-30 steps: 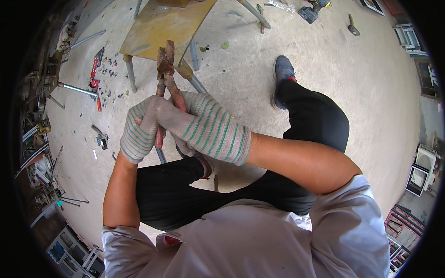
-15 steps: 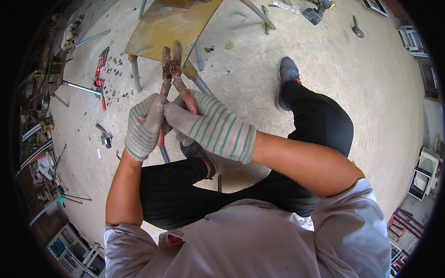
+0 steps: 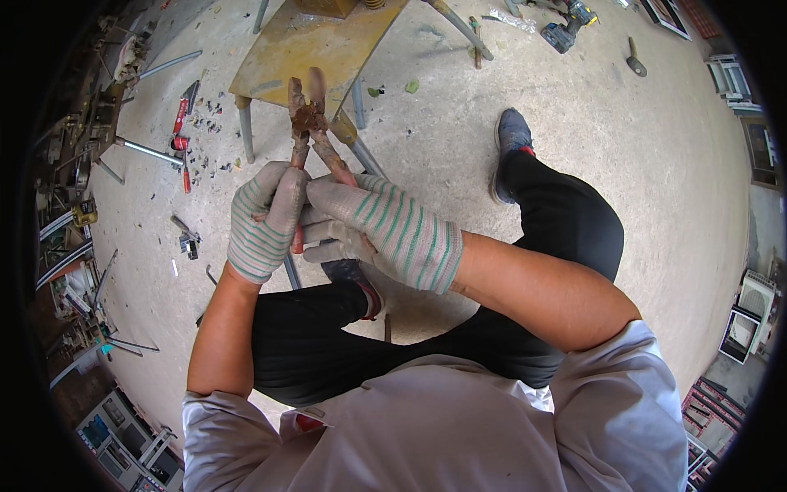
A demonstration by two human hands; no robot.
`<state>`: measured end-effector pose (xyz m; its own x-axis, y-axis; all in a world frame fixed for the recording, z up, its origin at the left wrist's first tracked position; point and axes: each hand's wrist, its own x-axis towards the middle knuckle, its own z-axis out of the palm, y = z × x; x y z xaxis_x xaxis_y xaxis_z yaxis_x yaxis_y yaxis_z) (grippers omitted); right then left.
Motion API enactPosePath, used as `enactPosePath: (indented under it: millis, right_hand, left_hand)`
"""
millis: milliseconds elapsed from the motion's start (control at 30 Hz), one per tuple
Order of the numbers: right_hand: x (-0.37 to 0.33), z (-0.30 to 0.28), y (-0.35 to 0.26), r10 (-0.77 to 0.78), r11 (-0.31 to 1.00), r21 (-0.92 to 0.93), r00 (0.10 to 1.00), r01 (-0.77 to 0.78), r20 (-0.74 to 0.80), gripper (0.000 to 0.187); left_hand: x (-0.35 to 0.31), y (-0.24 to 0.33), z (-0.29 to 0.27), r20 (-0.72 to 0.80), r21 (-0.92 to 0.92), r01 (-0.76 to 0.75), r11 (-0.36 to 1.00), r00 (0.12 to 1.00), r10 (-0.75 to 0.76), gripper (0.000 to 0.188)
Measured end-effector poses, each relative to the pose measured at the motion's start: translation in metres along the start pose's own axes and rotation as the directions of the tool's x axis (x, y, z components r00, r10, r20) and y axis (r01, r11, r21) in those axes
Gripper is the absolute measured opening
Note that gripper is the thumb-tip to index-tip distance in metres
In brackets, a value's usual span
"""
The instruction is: The person retrieves a bottle of oil from a machine, applies it to the pivot of a pair of pliers, and then uses a metal rod to scrape and clean the pliers' jaws while seated on the floor.
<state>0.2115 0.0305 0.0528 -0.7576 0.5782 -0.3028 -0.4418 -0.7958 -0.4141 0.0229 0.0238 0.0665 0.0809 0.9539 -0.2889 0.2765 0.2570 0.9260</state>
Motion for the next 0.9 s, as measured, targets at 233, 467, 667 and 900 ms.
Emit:
enactPosePath:
  millis: [233,467,667,900]
  right_hand:
    - [0.001,-0.007,0.001,-0.005,0.996,0.094,0.997,-0.002,0.074,0.072]
    - [-0.009,0.001,0.006,-0.167,0.986,-0.007,0.985,0.167,0.05,0.08]
    - [-0.017,0.0,0.007,-0.132,0.99,-0.045,0.987,0.137,0.088,0.094]
    - [-0.012,-0.009,-0.003,-0.02,0.957,-0.288,0.996,0.045,0.09,0.079]
  left_hand:
    - [0.002,-0.015,0.009,-0.062,0.077,-0.309,0.948,0.947,0.314,0.017]
    - [0.006,-0.018,0.005,-0.026,0.175,-0.505,0.845,0.856,0.516,0.018]
    - [-0.003,0.003,-0.009,0.156,0.105,-0.172,0.979,0.975,0.155,0.025]
    - [-0.004,0.004,-0.018,0.306,0.048,0.052,0.997,0.95,-0.065,0.034]
